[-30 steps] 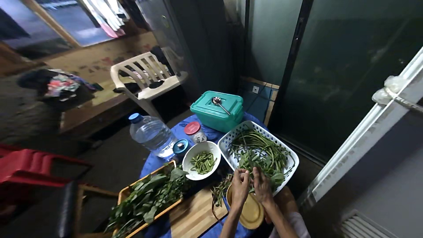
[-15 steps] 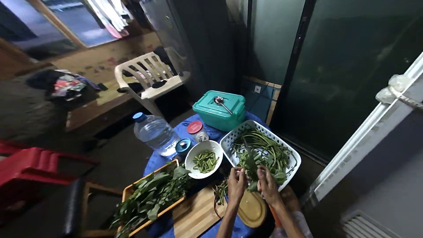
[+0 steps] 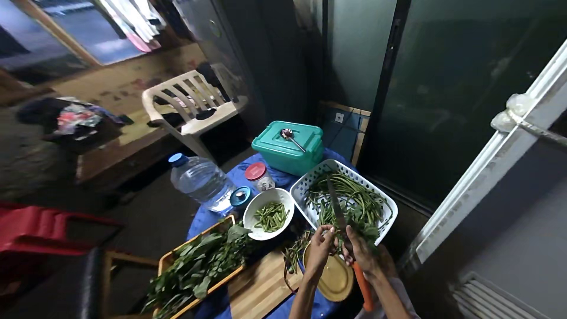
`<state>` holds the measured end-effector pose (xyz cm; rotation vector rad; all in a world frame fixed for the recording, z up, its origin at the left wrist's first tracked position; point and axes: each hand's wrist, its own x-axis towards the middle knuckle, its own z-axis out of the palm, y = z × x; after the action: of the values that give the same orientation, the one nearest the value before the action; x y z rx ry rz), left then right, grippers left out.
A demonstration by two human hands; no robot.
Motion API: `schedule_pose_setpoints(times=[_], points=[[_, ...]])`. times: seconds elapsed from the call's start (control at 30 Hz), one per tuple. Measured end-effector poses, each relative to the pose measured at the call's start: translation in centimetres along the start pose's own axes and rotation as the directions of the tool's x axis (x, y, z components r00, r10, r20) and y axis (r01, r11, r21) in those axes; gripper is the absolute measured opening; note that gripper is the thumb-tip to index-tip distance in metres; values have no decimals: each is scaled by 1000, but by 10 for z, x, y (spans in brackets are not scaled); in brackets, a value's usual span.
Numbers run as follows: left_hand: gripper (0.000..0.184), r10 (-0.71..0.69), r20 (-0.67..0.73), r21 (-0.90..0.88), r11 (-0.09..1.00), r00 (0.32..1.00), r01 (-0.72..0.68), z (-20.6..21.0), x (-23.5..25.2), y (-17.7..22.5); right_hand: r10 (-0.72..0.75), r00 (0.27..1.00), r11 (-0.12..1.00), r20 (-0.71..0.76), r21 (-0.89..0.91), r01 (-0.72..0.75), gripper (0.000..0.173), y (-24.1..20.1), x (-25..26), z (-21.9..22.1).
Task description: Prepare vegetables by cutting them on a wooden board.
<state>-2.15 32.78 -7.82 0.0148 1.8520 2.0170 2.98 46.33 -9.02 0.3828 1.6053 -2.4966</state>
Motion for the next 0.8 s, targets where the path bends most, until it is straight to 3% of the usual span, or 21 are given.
schedule_pose_setpoints(times=[0.27, 0.43, 0.63, 0.8], points=[[22, 43, -9, 193, 980, 999, -41, 3, 3, -1, 101, 993, 993, 59, 54, -104, 50, 5, 7, -1], [23, 75, -21, 302, 951, 997, -65, -1, 6, -6, 79, 997, 995, -8, 54, -79, 40, 11, 11, 5], [26, 64, -97, 271, 962, 993, -36, 0, 4, -11, -124, 977, 935, -174, -350, 56, 42, 19, 16, 9], [28, 148, -166, 462, 885, 975, -56, -9, 5, -9, -142, 947, 875, -288, -483, -15, 53, 13, 10, 4]])
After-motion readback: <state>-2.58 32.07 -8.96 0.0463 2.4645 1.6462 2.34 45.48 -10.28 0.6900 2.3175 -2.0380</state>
